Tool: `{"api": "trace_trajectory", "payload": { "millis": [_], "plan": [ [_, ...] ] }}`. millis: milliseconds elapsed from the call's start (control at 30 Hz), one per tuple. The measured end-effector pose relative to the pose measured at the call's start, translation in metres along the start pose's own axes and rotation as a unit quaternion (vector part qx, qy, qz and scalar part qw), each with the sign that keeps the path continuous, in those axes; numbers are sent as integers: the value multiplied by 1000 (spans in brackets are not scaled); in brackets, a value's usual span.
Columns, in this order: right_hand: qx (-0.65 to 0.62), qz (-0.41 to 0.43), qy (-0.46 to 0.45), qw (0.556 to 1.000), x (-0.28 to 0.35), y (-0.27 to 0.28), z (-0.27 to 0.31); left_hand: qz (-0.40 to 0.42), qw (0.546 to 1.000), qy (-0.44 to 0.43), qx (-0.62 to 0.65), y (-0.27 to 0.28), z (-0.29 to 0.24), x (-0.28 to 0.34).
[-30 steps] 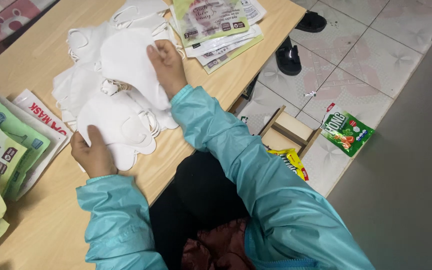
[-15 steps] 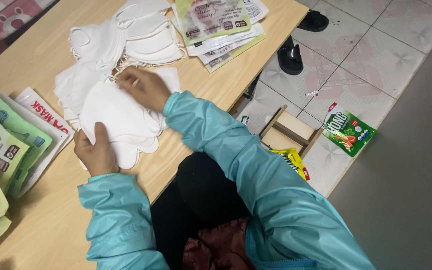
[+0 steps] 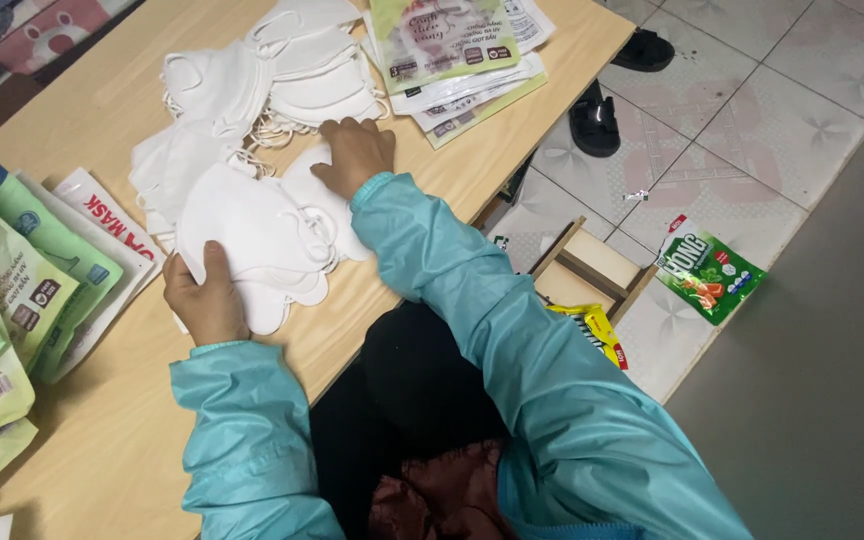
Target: Sorting and stacking white face masks on a wooden table
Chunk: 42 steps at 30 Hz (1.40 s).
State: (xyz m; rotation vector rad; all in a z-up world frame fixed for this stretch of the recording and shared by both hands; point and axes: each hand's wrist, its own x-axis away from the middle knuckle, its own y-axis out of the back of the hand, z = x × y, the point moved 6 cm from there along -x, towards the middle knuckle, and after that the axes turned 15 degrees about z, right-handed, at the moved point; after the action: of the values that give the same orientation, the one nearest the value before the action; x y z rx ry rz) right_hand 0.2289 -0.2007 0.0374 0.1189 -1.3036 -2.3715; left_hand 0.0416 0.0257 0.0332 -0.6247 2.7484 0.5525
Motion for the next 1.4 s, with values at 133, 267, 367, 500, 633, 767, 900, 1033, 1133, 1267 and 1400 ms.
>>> {"api": "trace_trajectory", "payload": {
  "millis": [133, 267, 367, 500, 633, 767, 900, 1033, 1133, 1267, 1400],
  "plan": [
    [2, -3, 2, 1000, -7, -4, -3, -1, 1000, -2, -7, 1, 7, -1],
    [-21, -54, 22, 998, 3, 8, 5, -12, 1000, -5, -25, 2, 5, -1],
    [-128, -203, 109, 965, 5, 14, 6, -23, 999, 9, -43, 3, -13, 0],
    [-381, -346, 245, 822, 31, 36, 10, -100, 989, -19, -107, 14, 6, 0],
    [-557, -253, 278, 741, 0, 15, 2, -132, 980, -94, -112, 11, -34, 8],
    [-530, -196, 322, 760, 5, 8, 23, -80, 994, -67, -23, 1, -35, 8],
    [-463, -172, 358, 792, 10, -8, 44, -2, 998, -38, 53, -12, -47, 5],
    [-406, -113, 351, 837, 14, -21, 55, 31, 999, -6, -10, -17, -45, 4],
    [-356, -63, 350, 864, 10, -31, 57, 28, 999, -13, 27, -18, -38, 4],
    [-241, -150, 240, 928, 6, -22, 38, -10, 995, -26, 101, -8, -15, 2],
    [-7, -136, 48, 990, -11, -18, 5, -57, 972, -52, 224, 1, -5, 1]
  ]
}}
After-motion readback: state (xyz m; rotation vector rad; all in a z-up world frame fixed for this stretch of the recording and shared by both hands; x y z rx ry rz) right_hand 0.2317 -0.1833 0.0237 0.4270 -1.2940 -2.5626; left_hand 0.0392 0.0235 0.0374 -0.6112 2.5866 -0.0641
